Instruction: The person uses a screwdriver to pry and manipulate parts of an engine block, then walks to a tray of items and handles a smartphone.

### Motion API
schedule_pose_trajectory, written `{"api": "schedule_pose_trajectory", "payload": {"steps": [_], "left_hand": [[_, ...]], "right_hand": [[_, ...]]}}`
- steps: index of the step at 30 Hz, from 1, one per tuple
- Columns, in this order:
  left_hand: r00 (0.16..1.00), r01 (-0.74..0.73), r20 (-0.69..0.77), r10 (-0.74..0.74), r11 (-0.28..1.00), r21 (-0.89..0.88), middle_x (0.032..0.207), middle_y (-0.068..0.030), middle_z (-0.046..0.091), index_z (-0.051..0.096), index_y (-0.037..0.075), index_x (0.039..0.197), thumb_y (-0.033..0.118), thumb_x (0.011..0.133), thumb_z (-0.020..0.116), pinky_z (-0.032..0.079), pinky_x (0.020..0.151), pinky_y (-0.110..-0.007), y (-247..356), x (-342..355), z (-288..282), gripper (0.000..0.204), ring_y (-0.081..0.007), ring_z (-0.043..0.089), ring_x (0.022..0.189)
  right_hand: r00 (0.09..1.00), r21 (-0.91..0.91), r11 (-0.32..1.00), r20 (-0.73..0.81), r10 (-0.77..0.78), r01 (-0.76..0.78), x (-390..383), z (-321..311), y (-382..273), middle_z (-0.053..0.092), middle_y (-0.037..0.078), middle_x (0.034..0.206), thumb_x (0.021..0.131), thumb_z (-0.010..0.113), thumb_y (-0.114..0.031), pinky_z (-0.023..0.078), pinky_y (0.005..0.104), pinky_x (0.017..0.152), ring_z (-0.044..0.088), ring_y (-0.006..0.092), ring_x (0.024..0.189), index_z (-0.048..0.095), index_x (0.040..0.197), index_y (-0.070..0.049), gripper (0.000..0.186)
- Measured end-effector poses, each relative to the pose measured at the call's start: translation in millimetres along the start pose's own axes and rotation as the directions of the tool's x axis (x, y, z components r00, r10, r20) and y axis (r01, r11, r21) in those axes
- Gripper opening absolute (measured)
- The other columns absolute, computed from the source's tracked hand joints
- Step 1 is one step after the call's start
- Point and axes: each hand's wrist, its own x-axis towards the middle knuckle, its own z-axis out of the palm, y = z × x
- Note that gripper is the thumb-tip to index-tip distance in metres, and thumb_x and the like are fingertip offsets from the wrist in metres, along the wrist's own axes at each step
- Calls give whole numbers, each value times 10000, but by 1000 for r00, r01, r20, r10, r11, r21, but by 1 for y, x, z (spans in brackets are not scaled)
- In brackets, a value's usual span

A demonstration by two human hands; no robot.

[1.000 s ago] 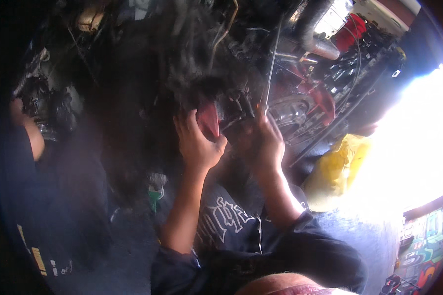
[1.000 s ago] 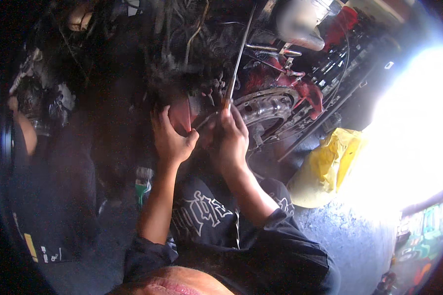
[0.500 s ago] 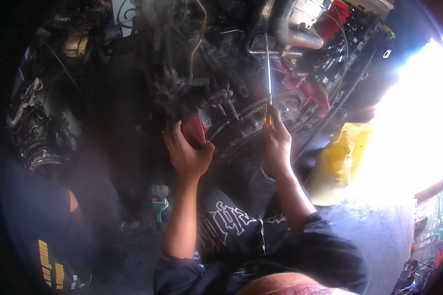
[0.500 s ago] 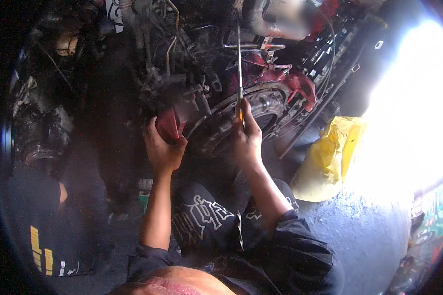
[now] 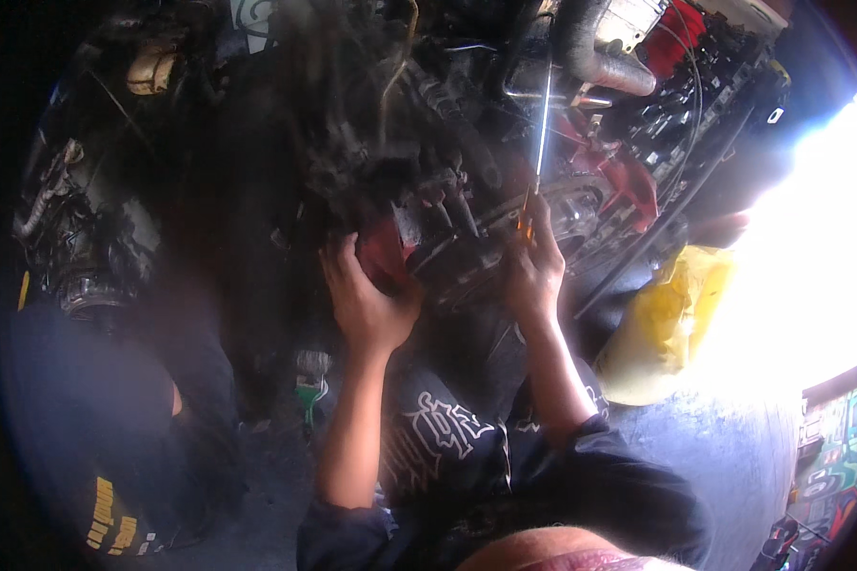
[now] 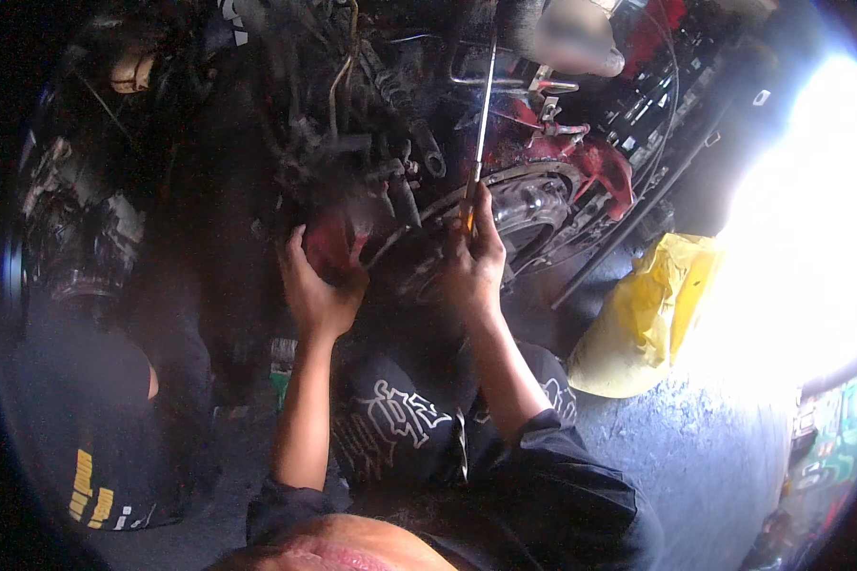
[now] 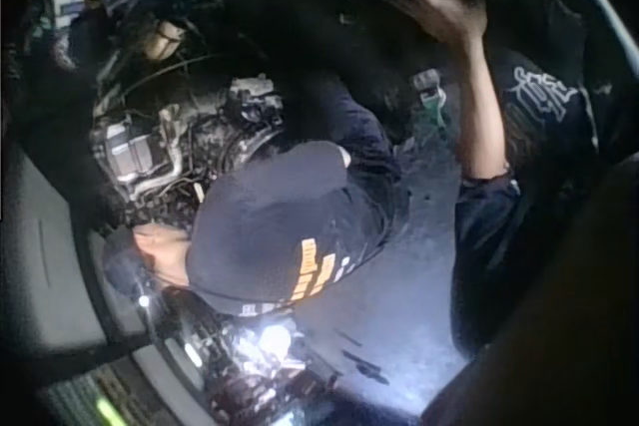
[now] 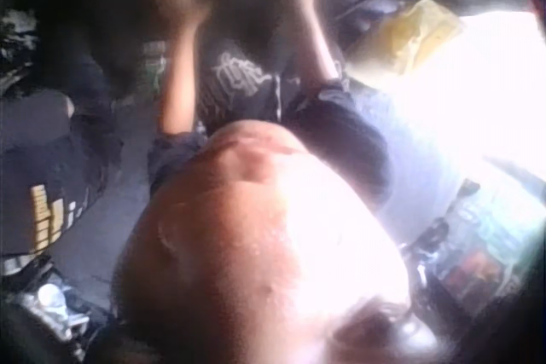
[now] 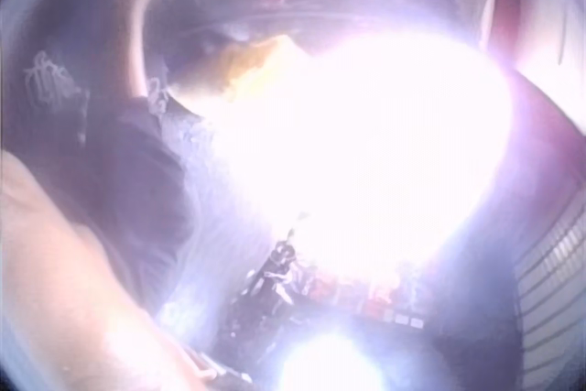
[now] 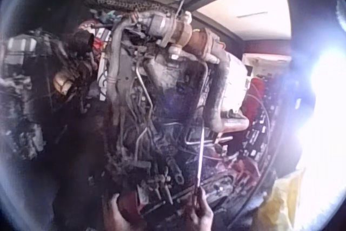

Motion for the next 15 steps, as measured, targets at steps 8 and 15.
{"api": "schedule_pose_trajectory", "payload": {"steps": [8, 15], "left_hand": [[994, 77, 94, -63, 985, -152, 1341, -305, 398, 362, -3, 1306, 196, 599, 761, 294, 1086, -557, 4, 1, -7, 835, -511, 348, 1275], [1000, 13, 25, -14, 998, 59, 1312, -297, 416, 387, 6, 1326, 208, 579, 748, 382, 1021, -512, 14, 1, -17, 854, -483, 440, 1207]], "right_hand": [[986, -197, 966, 42, -160, 165, 26, -12, -25, 496, 196, 1388, 942, 503, -38, 376, 282, 997, 474, 175, 1241, 335, 1454, -29, 539], [999, -19, 999, -28, 42, -43, -8, -19, 30, 438, 131, 1452, 927, 472, 12, 316, 251, 1047, 415, 183, 1320, 313, 1466, -30, 564]]}}
